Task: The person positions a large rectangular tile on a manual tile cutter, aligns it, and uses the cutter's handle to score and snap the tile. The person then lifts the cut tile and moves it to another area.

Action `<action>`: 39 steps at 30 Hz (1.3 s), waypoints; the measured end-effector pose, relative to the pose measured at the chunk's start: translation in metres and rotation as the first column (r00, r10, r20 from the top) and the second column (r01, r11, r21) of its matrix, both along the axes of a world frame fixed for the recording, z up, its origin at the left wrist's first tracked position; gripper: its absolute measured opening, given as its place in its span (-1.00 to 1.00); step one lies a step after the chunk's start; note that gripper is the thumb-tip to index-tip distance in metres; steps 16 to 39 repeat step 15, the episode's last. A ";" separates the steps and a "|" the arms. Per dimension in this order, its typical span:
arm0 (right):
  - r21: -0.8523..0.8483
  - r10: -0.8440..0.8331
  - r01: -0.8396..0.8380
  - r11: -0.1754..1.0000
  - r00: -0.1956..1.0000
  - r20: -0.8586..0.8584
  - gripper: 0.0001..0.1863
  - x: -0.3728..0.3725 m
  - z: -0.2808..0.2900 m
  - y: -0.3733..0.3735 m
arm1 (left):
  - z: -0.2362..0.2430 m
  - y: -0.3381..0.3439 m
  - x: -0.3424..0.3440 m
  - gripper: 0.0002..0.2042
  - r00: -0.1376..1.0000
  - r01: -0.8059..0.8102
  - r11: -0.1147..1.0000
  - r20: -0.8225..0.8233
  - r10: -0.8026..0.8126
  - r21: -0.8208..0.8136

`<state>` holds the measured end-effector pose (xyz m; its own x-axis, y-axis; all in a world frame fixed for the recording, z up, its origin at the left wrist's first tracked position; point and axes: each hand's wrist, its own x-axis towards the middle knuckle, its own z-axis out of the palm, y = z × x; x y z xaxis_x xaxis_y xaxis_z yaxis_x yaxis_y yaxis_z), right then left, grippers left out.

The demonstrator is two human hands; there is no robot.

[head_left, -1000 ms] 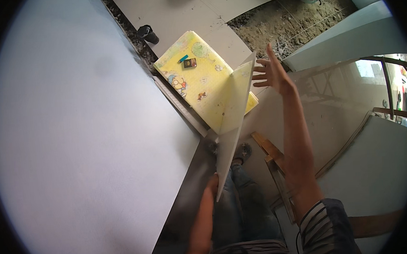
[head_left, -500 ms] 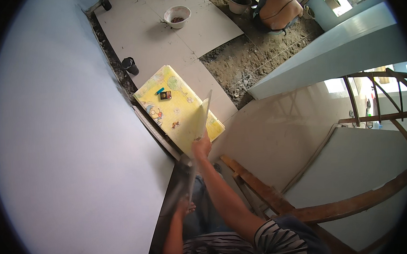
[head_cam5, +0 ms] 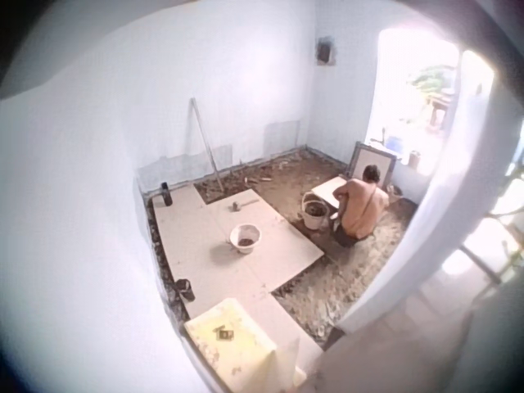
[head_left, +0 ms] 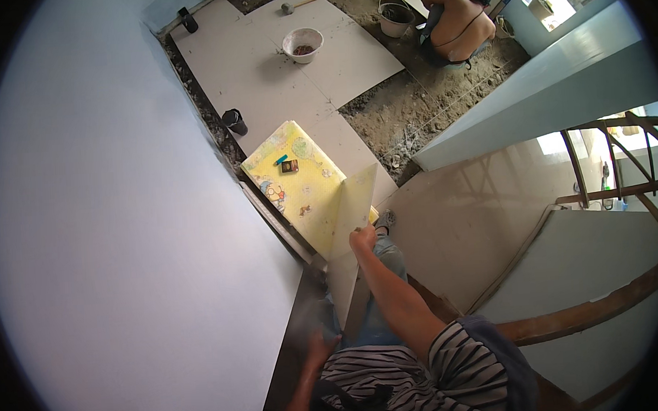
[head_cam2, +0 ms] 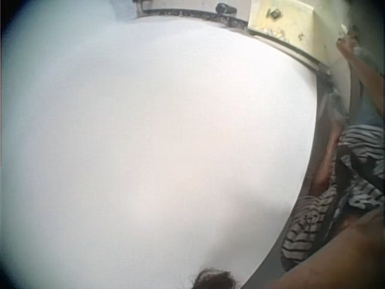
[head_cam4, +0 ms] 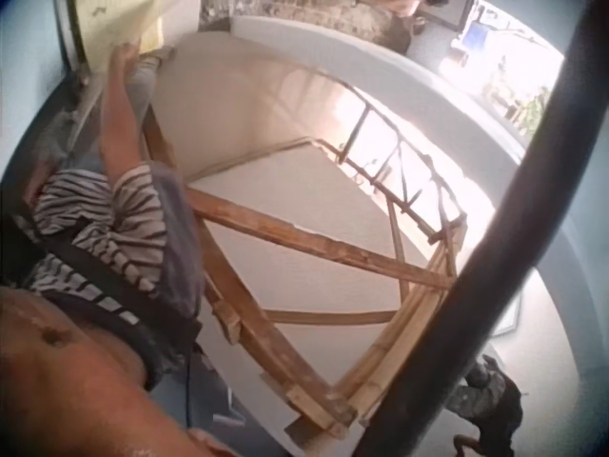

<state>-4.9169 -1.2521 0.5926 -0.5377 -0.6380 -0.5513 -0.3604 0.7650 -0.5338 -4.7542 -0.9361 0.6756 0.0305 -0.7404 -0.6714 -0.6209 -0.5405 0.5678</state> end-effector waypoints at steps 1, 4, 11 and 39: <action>0.001 0.007 -0.006 1.000 1.000 -0.025 -0.52 -0.008 -0.005 -0.002 | -0.018 -0.011 -0.012 -0.16 0.999 0.052 0.999 0.005 -0.052 0.001; 0.091 0.015 -0.019 0.996 0.999 0.041 -0.52 -0.001 -0.007 -0.006 | -0.042 -0.014 -0.038 -0.14 0.997 0.058 0.998 0.052 -0.059 0.020; -0.123 0.207 -0.196 0.973 0.975 0.085 -0.57 0.000 -0.006 -0.002 | -0.068 -0.059 -0.067 -0.30 0.988 -0.065 0.988 0.148 0.044 0.138; -0.143 0.314 -0.293 0.945 0.935 0.164 -0.59 0.005 -0.008 -0.012 | -0.097 -0.071 -0.071 -0.30 0.983 0.060 0.963 0.152 -0.103 0.263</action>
